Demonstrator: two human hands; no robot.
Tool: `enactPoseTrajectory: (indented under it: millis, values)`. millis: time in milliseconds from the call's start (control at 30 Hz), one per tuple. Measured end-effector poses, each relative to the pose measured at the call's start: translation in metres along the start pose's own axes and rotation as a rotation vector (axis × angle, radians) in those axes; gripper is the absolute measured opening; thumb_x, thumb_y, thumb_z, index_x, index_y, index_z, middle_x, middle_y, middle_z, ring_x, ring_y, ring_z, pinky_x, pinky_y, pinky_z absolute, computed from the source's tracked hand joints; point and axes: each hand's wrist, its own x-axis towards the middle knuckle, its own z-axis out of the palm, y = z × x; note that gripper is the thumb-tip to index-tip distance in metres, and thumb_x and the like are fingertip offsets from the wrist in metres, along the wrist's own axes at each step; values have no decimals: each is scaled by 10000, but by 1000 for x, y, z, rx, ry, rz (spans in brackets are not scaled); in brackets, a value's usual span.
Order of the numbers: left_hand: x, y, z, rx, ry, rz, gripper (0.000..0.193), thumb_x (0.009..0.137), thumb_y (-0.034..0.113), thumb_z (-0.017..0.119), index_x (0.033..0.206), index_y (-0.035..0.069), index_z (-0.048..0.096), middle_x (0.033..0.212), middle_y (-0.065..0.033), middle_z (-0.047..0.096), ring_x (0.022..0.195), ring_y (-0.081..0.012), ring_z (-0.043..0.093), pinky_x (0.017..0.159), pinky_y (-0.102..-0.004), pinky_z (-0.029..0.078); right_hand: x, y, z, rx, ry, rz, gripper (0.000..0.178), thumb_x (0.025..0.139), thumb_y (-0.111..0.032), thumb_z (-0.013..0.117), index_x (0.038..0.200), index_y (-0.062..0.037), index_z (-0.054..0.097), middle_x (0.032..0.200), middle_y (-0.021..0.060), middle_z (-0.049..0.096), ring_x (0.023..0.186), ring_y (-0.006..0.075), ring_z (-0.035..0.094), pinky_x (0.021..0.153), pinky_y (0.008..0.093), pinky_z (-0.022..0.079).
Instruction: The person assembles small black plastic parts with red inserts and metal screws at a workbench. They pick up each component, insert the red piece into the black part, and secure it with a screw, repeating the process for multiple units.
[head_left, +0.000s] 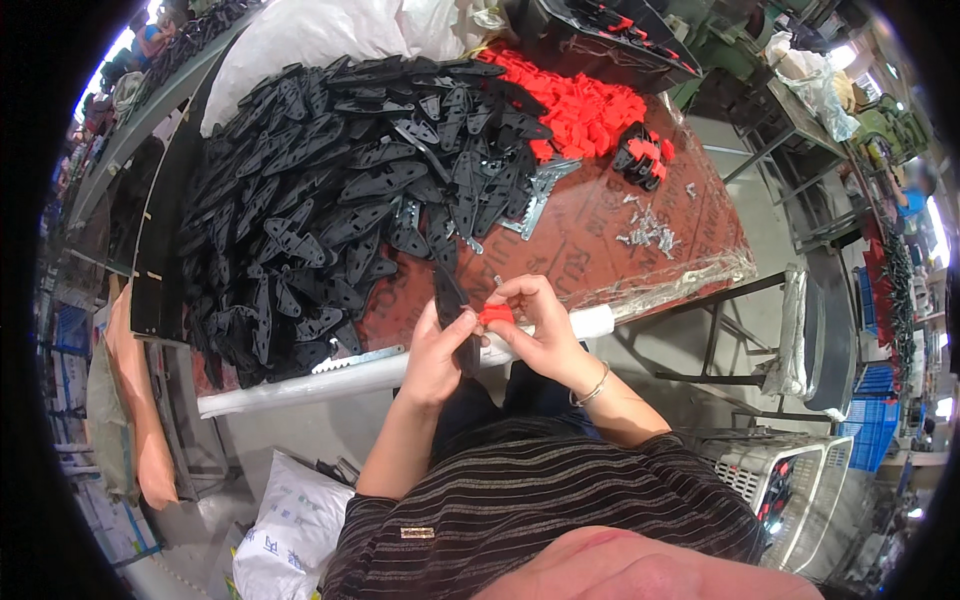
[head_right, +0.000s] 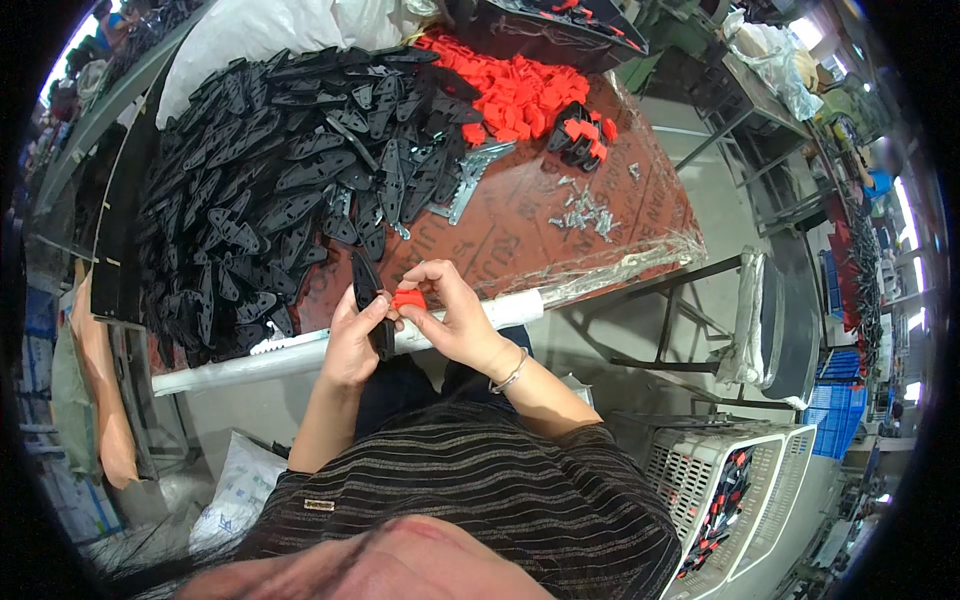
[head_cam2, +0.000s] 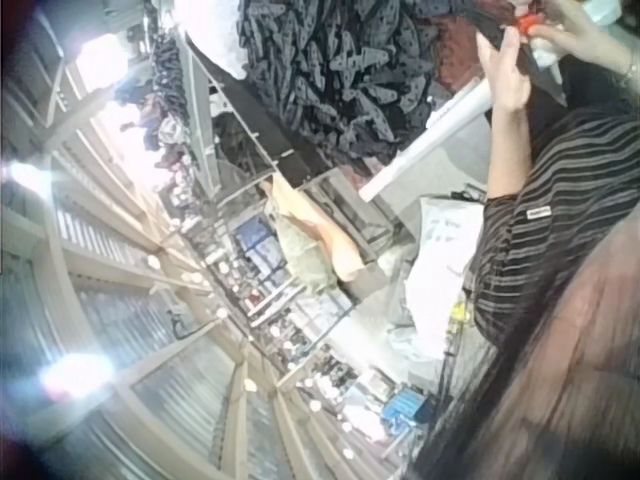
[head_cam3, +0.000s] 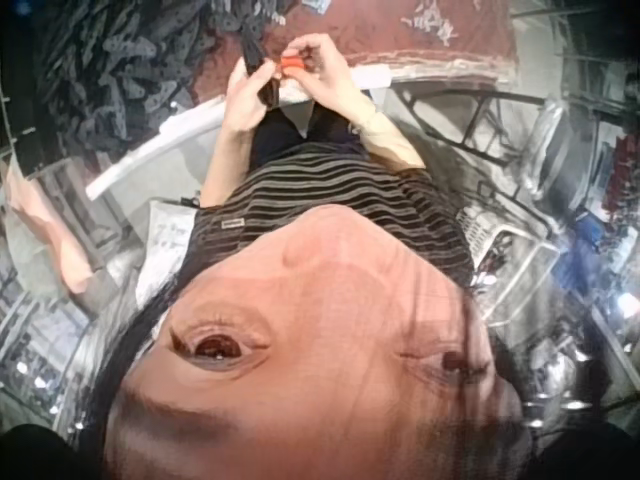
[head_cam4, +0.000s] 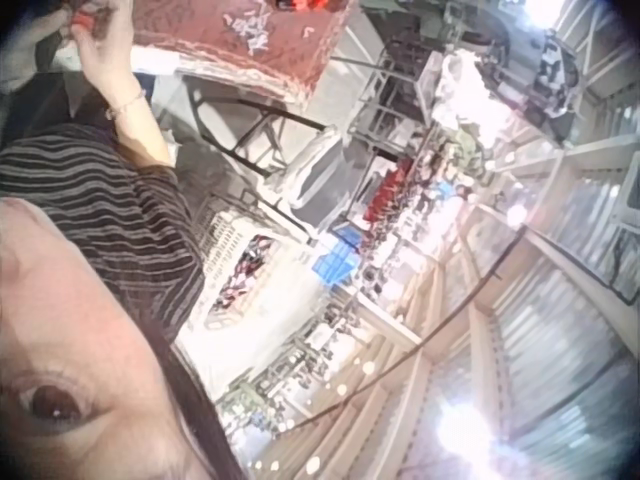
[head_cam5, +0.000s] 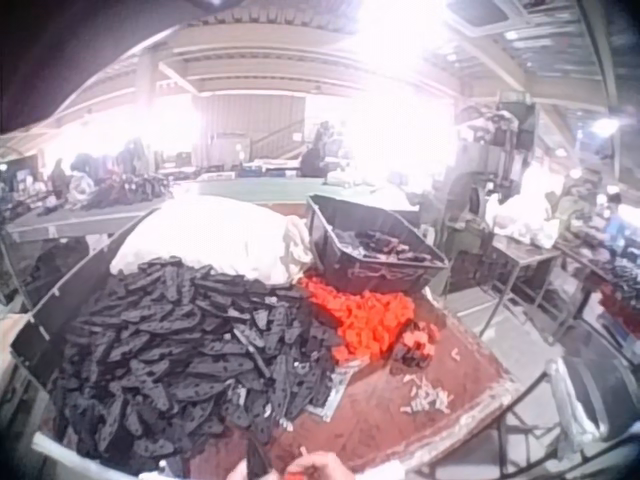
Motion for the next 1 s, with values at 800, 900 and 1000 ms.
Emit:
enactPoseTrajectory:
  millis: [800,900,1000]
  values:
    - [-8,-7,16,-100,-23,124,147,895,31,556,1012,47,469,923,-65,574,797,-138,575,720,-297,495,-6,-4,-3,240,0,49,275,841,32,596,1075,-7,457,985,82,527,852,138,599,729,268,517]
    - [-7,-5,17,-85,-23,133,154,889,17,555,1008,43,460,916,-58,559,792,-137,563,715,-296,490,-5,-8,-4,106,25,2,268,815,48,616,1042,-4,484,964,91,530,844,149,597,713,266,515]
    - [-7,-4,22,-16,33,191,183,880,6,562,1021,45,453,923,-49,554,797,-125,555,712,-276,476,-3,-14,-3,-96,52,-83,272,782,67,632,1013,-1,505,945,101,532,828,173,593,702,262,510]
